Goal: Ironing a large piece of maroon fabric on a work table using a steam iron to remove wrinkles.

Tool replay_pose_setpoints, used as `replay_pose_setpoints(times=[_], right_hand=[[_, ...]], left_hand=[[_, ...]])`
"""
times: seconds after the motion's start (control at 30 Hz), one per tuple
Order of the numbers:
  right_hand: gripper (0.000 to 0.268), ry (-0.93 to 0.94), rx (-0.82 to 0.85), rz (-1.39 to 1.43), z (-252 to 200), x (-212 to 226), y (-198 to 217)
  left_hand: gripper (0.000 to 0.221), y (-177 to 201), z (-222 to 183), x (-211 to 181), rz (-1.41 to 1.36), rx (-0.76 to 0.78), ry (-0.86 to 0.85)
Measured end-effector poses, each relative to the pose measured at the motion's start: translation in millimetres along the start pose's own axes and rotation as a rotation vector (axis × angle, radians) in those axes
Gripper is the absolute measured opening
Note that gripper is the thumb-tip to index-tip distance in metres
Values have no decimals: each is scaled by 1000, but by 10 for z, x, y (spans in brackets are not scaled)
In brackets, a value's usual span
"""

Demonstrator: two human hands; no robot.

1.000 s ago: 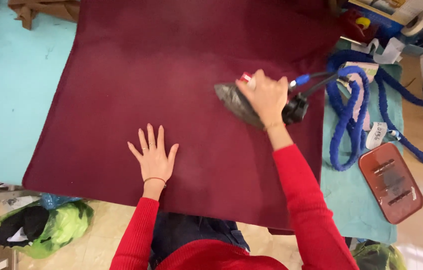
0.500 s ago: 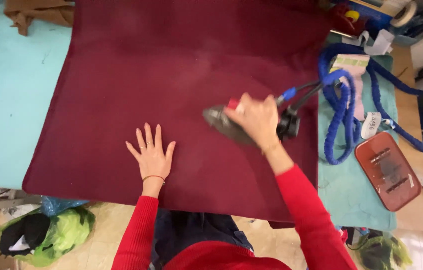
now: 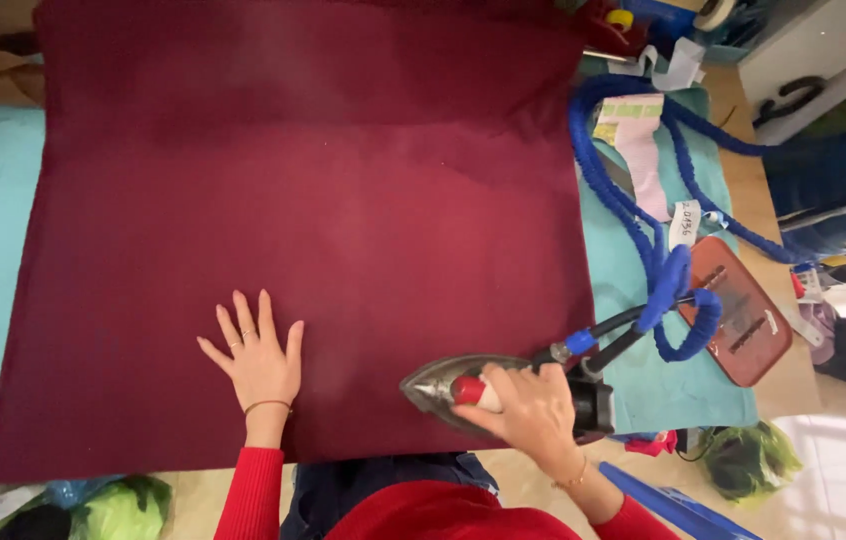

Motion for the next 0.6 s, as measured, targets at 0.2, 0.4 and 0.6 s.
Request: replay_pose_setpoints(times=[0.2,0.4,0.6], right_hand=[[61,93,-171,-64,405,-723,-523],[66,75,-297,-295,1338,-1340,-880],[63,-23,-277,-201,1928,-1749,-1210]], left_hand=[[74,-190,-28,121,11,41,52],[75,-143,-21,88,16,50,53],[74,-114,-22,74,25,14,33]])
Point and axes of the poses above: each hand's wrist, its own z-axis towards the middle knuckle, its own y-axis out of the back of the hand, x = y × z, the point moved 7 cm from there along z, towards the middle knuckle, and after that the axes turned 4 degrees about -y, right-handed, at the moved point
